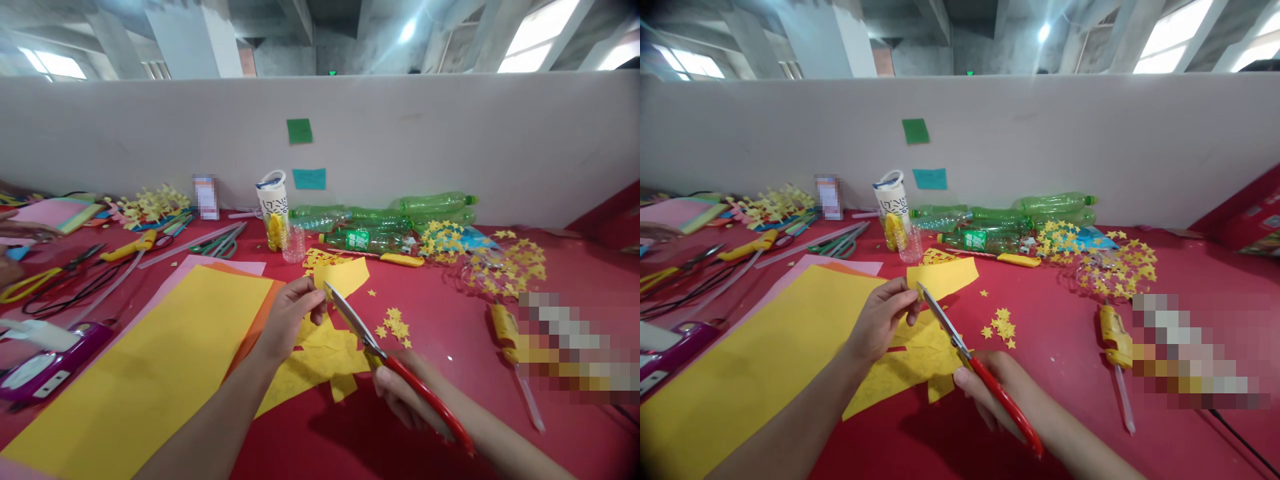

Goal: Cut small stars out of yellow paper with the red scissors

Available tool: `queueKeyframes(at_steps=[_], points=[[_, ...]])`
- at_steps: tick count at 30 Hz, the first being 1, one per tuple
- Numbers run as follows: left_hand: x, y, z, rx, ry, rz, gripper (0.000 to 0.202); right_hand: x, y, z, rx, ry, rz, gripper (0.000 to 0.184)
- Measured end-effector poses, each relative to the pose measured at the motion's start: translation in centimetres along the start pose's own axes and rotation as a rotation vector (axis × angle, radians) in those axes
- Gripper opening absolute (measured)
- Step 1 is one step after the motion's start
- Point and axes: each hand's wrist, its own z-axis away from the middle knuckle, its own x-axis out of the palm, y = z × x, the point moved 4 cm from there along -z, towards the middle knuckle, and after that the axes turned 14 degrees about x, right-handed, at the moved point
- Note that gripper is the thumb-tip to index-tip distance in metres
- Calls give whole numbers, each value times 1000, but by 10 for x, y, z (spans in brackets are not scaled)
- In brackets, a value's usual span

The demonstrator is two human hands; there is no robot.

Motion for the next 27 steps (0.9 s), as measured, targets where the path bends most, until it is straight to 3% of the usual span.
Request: queueKeyframes(at_steps=[7, 20, 27], points=[[1, -1, 1, -3, 2, 10, 16, 0, 5, -6, 5, 4, 1, 52], [0, -2, 1, -8, 7, 25, 16, 1, 1, -1, 150, 5, -37, 40], [-1, 0, 0, 7, 6, 34, 18, 0, 1, -1, 131, 42, -40, 43]])
